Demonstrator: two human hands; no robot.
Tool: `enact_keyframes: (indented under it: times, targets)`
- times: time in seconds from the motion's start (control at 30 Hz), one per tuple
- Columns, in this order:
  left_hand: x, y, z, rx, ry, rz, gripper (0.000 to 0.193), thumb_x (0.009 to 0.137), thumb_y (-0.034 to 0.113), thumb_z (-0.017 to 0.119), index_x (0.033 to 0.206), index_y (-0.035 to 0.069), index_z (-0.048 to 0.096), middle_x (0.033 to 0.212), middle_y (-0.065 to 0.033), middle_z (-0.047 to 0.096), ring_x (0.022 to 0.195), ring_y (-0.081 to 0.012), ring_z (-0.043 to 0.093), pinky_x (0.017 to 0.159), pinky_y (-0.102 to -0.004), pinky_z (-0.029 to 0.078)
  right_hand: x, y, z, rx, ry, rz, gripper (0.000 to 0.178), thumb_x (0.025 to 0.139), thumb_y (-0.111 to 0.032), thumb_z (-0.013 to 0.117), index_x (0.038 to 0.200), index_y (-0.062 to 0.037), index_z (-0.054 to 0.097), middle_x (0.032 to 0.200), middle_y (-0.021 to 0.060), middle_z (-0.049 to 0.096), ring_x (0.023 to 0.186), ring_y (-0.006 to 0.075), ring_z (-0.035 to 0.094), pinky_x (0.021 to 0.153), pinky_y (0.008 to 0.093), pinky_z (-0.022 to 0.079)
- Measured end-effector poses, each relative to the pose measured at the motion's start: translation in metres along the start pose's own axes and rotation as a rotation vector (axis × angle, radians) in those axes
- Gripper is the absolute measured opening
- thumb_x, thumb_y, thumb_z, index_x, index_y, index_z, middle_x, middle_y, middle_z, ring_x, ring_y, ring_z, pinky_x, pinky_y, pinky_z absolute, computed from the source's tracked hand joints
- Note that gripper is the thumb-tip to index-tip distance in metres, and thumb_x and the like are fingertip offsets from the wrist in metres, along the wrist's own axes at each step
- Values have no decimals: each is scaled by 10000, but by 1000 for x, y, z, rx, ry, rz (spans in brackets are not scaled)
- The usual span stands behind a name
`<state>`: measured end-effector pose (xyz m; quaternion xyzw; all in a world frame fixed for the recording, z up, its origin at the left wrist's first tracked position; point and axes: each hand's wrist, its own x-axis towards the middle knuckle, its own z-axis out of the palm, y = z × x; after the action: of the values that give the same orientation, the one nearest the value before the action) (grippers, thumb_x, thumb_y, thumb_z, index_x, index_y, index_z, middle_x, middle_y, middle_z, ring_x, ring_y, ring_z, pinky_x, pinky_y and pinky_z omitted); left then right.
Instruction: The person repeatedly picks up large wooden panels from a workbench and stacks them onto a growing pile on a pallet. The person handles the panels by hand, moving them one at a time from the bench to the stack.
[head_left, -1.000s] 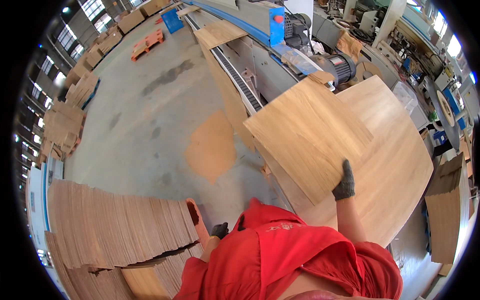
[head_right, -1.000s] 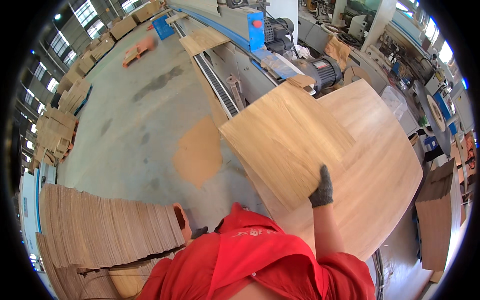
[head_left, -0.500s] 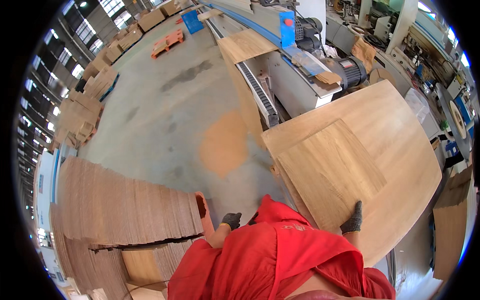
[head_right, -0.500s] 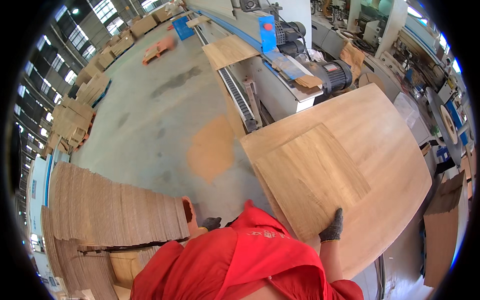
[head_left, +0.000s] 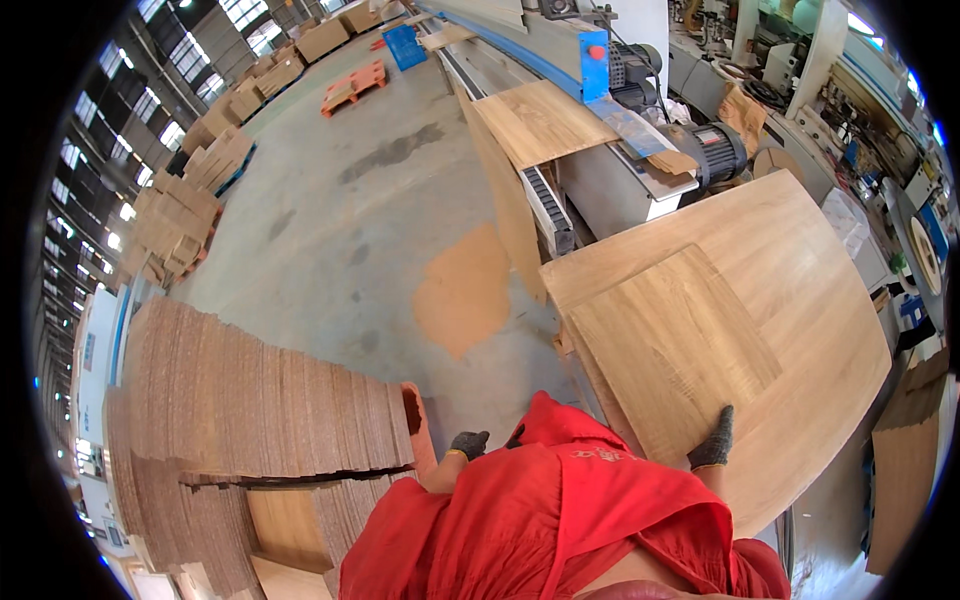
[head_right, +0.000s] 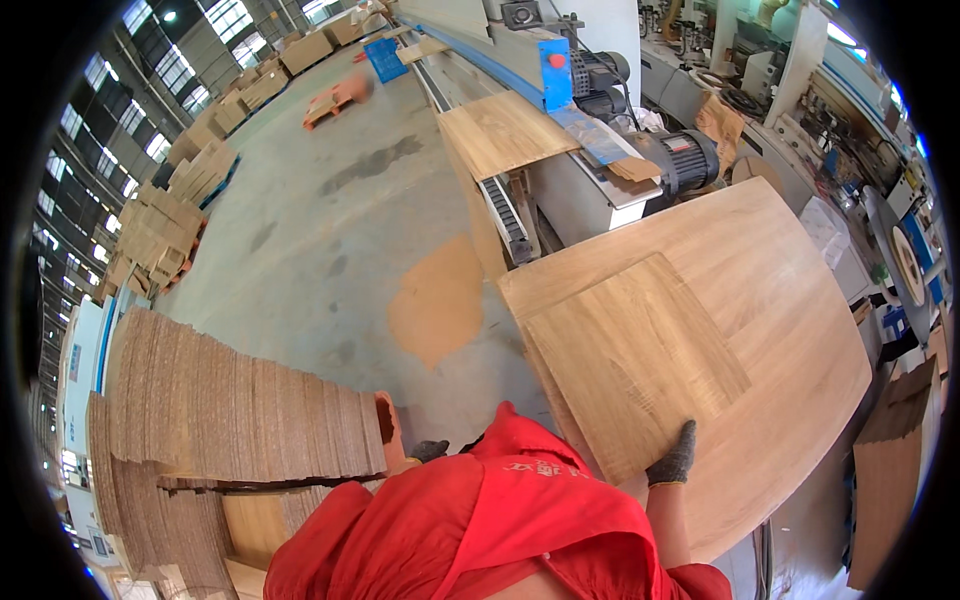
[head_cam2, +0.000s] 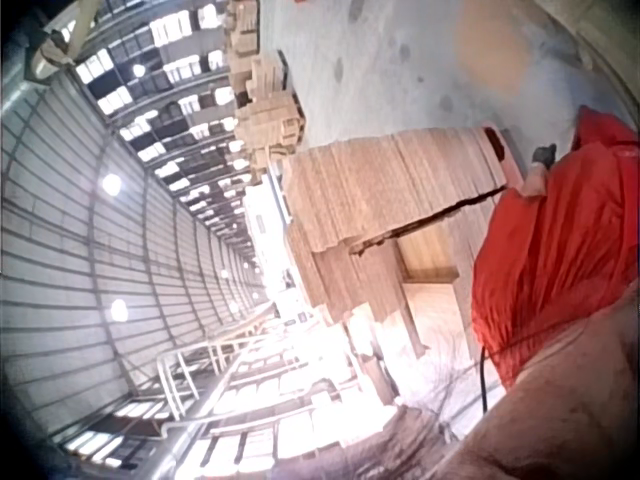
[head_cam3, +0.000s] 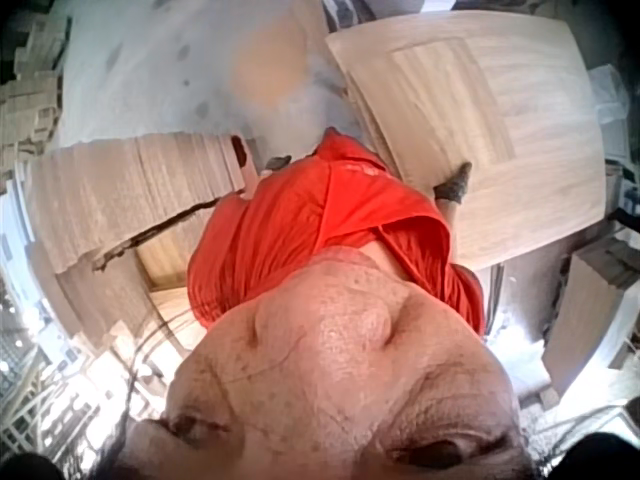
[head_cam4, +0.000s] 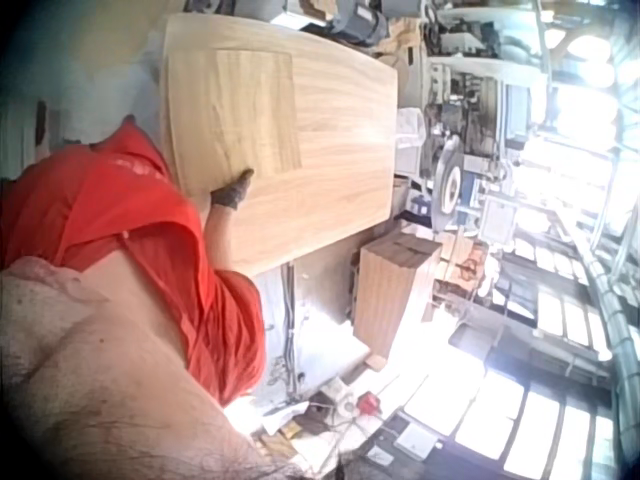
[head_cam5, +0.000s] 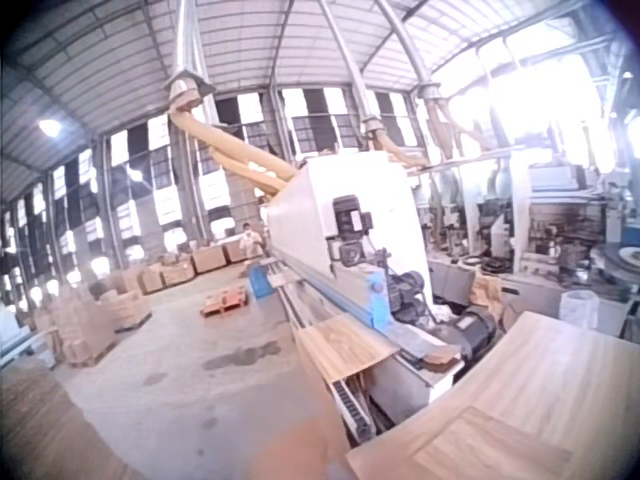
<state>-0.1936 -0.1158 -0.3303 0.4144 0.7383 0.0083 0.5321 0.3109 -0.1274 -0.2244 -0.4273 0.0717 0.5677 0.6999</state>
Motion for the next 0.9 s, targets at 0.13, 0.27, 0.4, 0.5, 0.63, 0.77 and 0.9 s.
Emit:
enact_keyframes:
  times: [0.13,0.27,0.4,0.5,0.63,0.77,0.9]
  targets:
    - [-4,3,-2,-15,33,-57,384,845,365,540,861,-1,657,729,-107,639,632,-236,618,607,-388,491,-5,-1,5,-22,47,-3,634,891,-516,505,1287,-22,469,1213,186,562,1077,355,553,925,497,462]
    - [-4,9,-6,-77,10,-14,370,844,360,544,868,6,652,734,-91,630,620,-220,614,596,-367,496,-7,-1,8,-30,87,-9,645,887,-530,501,1288,-25,467,1222,186,556,1076,354,551,920,495,461]
    - [10,4,-5,-66,-8,105,362,844,355,553,879,7,647,733,-74,618,592,-204,597,569,-345,495,-7,-1,7,-34,63,-2,651,886,-537,499,1290,-27,466,1219,181,559,1075,352,549,914,490,460]
    - [21,-2,-3,-99,-1,112,362,844,353,560,879,3,646,728,-67,612,580,-198,586,551,-340,491,-6,0,5,-27,39,-11,655,882,-540,504,1290,-29,467,1215,176,562,1070,348,550,913,487,458]
    - [22,2,-4,-109,11,159,365,846,358,565,861,3,649,713,-65,605,572,-196,580,539,-334,488,-4,1,4,-56,67,-41,660,874,-545,515,1285,-30,473,1209,171,566,1062,344,552,912,488,456]
    - [15,13,-8,-71,11,103,369,849,365,563,825,7,651,696,-72,603,576,-197,587,546,-336,493,-3,0,5,-77,139,-45,663,867,-547,525,1279,-30,479,1206,170,568,1061,345,552,910,488,456]
    - [15,14,-8,-55,31,-10,374,849,364,556,796,7,650,685,-81,604,578,-200,598,562,-345,500,-5,-1,7,-85,148,-52,668,867,-545,526,1285,-27,473,1212,171,565,1062,348,553,913,487,456]
